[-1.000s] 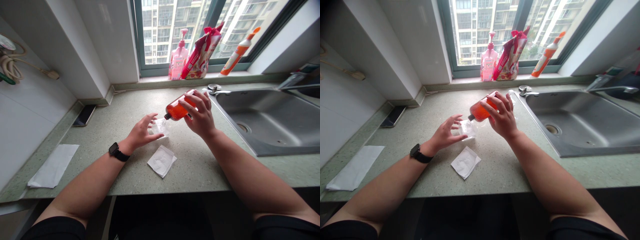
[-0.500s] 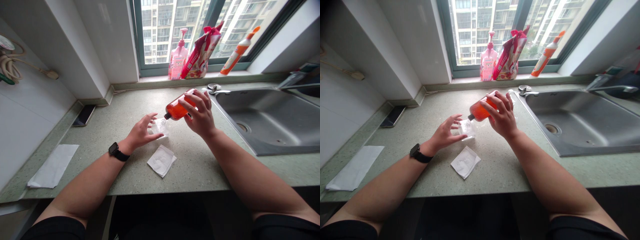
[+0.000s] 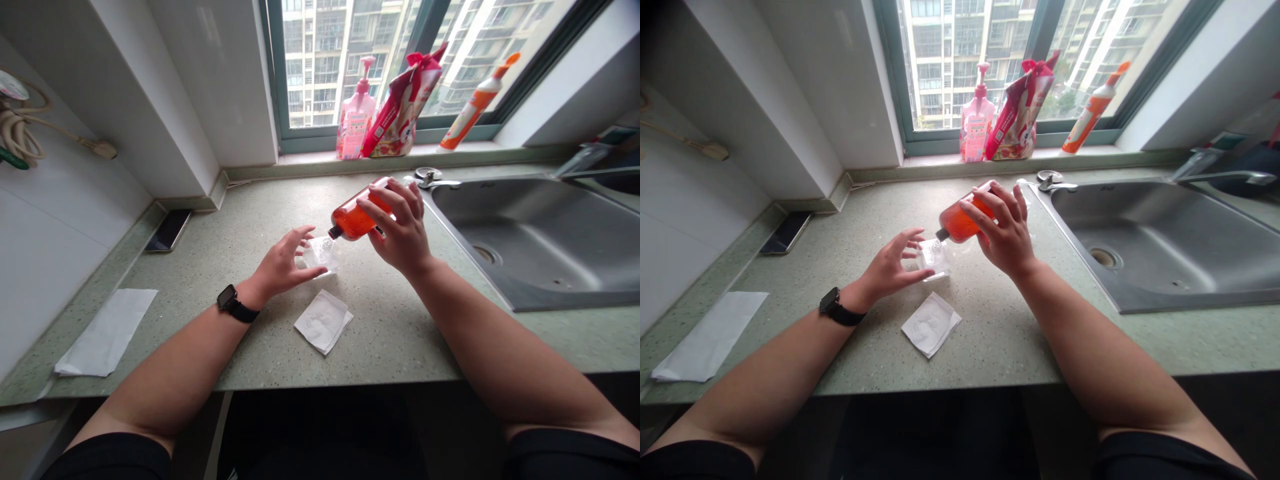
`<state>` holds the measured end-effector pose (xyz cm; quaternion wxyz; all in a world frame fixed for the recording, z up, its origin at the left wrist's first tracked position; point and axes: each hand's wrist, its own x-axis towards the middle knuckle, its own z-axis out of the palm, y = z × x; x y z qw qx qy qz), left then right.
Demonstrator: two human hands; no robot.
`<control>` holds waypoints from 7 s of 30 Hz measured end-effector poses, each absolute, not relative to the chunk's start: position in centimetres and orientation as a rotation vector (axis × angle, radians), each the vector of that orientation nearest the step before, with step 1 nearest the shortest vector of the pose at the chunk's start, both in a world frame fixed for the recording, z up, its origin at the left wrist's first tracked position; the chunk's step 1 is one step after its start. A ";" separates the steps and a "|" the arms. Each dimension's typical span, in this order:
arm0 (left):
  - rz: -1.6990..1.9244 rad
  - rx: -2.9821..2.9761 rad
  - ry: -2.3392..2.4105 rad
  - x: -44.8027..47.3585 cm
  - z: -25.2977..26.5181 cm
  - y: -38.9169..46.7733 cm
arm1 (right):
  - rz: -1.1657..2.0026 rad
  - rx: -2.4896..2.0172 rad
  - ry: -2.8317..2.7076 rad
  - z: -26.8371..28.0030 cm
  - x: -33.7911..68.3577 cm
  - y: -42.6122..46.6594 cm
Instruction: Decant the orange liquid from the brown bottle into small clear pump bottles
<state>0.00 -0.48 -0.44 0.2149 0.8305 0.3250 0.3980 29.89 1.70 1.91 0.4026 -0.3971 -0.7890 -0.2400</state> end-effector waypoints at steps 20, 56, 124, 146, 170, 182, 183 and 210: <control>1.115 2.302 0.890 0.0 -0.5 -0.5 | -0.606 -1.036 -2.002 2.0 29.9 1.6; 1.109 2.321 0.871 0.0 -0.4 -0.5 | -0.562 -0.997 -2.025 1.9 30.3 1.9; 1.102 2.299 0.891 0.1 -0.4 -0.6 | -0.566 -0.964 -2.039 2.1 30.2 1.8; 1.088 2.299 0.895 0.1 -0.4 -0.6 | -0.548 -1.012 -2.075 2.0 30.4 1.9; 1.104 2.302 0.892 0.1 -0.5 -0.5 | -0.609 -0.966 -2.035 2.1 30.1 1.6; 1.097 2.308 0.880 0.0 -0.4 -0.6 | -0.637 -0.963 -2.032 2.1 30.1 1.7; 1.097 2.308 0.877 0.0 -0.4 -0.6 | -0.633 -0.975 -2.035 2.1 30.1 1.7; 1.091 2.303 0.886 0.0 -0.3 -0.6 | -0.599 -0.998 -2.040 2.0 30.1 1.6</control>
